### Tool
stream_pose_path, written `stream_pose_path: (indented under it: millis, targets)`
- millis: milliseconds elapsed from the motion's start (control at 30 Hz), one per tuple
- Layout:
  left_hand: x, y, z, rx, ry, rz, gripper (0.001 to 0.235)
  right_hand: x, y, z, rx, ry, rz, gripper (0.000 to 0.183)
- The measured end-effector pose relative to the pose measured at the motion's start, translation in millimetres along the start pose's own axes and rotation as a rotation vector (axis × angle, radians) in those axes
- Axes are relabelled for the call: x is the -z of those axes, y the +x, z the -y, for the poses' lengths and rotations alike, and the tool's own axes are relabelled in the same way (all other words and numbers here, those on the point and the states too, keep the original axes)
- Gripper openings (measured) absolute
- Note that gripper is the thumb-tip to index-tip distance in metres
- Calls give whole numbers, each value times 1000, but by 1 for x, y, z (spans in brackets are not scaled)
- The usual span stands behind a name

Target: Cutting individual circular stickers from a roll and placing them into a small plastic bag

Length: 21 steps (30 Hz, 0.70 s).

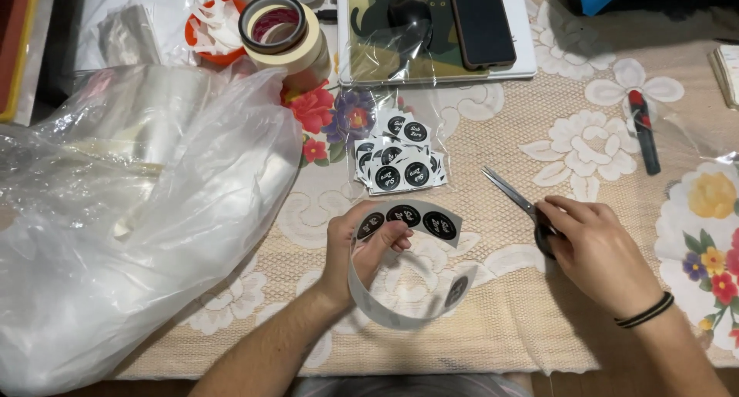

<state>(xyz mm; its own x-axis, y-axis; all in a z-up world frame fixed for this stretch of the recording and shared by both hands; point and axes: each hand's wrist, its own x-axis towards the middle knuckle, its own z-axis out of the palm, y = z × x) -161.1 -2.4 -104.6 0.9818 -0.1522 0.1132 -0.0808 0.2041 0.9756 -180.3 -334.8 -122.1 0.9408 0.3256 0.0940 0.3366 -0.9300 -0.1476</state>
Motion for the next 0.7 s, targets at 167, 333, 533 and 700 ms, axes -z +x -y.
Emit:
stream_pose_path:
  millis: [167, 333, 533, 700]
  targets:
    - [-3, 1, -11, 36, 29, -9, 20, 6, -5, 3, -117, -188, 42, 39]
    - [-6, 2, -13, 8, -25, -12, 21, 3, -5, 2, -175, -379, 87, 50]
    - [-11, 2, -41, -67, 194, -23, 29, 0, 2, 11, -66, 478, -33, 59]
    - [-36, 10, -71, -394, 189, 30, 32, -21, 25, 58, 161, 741, -282, 70]
